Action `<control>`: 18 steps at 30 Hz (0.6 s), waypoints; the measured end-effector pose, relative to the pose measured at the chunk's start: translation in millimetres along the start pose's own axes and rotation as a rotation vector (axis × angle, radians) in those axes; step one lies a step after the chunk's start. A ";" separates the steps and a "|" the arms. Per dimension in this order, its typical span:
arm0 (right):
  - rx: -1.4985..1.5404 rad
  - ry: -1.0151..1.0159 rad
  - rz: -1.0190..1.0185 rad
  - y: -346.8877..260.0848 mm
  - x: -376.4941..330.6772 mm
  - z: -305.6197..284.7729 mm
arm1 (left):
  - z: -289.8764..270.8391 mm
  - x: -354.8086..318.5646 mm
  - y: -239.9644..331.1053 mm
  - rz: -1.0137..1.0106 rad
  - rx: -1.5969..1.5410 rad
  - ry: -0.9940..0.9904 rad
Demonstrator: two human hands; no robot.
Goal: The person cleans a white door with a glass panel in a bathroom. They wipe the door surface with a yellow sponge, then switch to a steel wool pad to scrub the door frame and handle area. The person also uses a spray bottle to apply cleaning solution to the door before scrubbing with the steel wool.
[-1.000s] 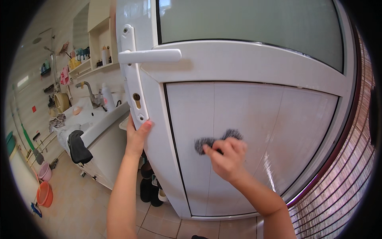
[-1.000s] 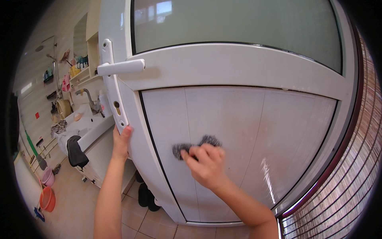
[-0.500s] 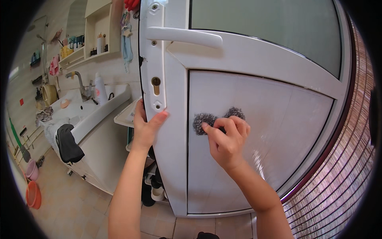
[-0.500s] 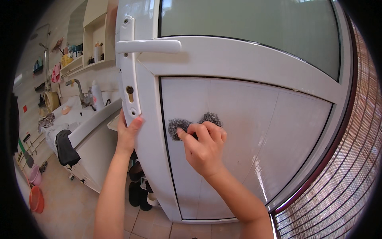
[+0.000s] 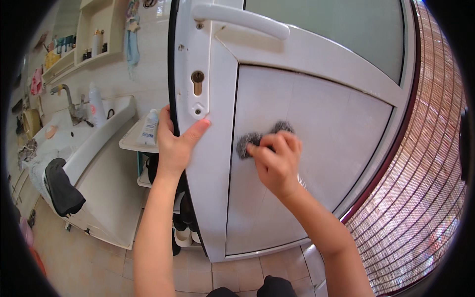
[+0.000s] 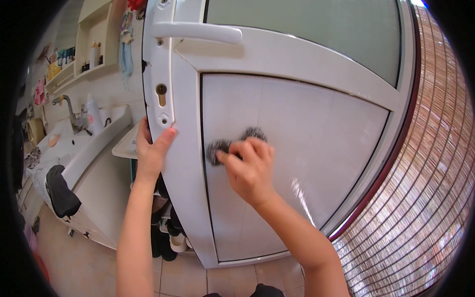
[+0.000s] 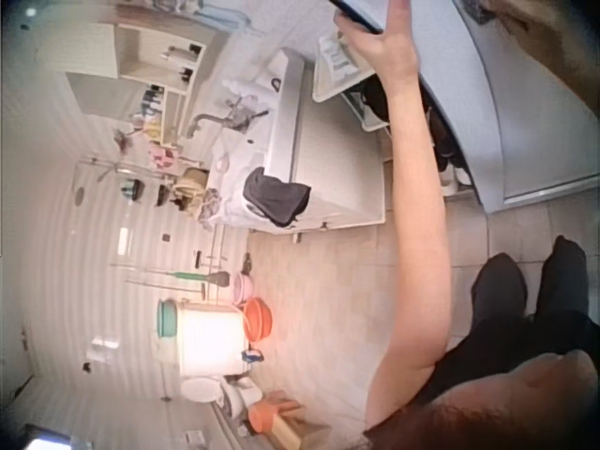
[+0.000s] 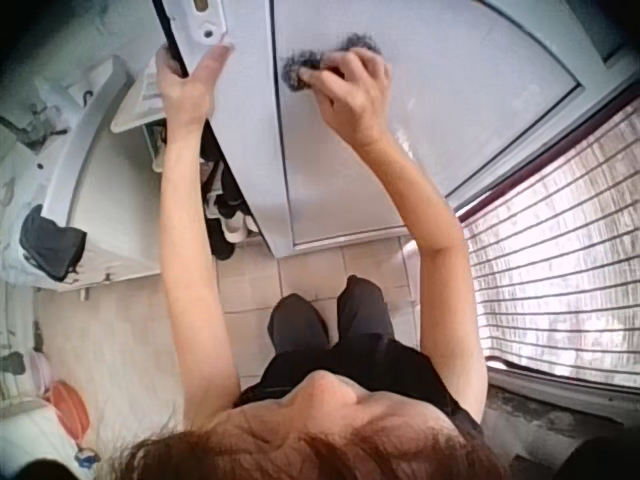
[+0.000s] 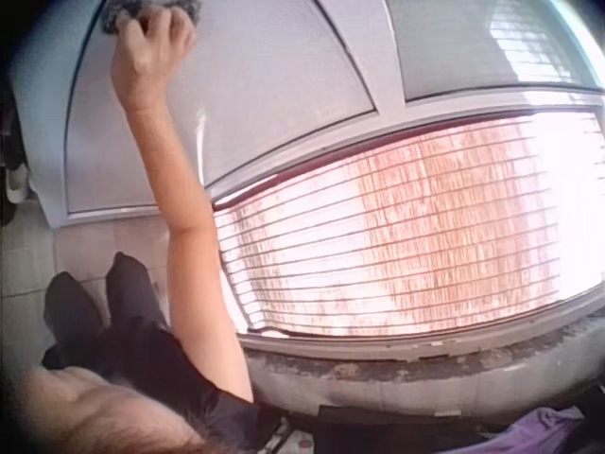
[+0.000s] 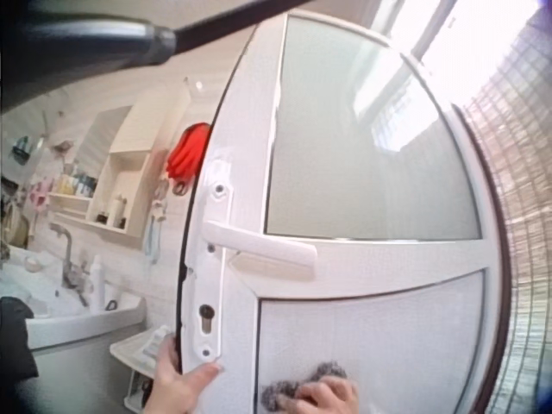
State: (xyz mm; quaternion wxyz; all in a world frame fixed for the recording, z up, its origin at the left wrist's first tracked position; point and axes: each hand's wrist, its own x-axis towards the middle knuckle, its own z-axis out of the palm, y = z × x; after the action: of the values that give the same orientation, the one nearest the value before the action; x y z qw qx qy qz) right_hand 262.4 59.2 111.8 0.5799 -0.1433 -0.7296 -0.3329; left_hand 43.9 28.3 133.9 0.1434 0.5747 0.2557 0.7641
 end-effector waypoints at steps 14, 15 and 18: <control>0.008 -0.439 -0.051 7.7 -93.3 -41.8 | 8.5 -2.0 -4.5 0.030 0.028 0.032; -0.016 -0.424 -0.008 11.5 -82.0 -49.7 | 9.7 -2.9 -3.8 0.036 0.061 0.047; -0.019 -0.471 0.036 11.7 -78.6 -67.6 | 8.5 -6.0 -1.0 0.031 0.085 0.056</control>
State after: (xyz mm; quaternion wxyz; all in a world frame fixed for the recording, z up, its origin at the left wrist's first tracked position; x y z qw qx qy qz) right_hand 342.6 37.7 48.7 0.3983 -0.2353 -0.8389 -0.2866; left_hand 53.7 28.0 130.3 0.0999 0.5625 0.2830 0.7704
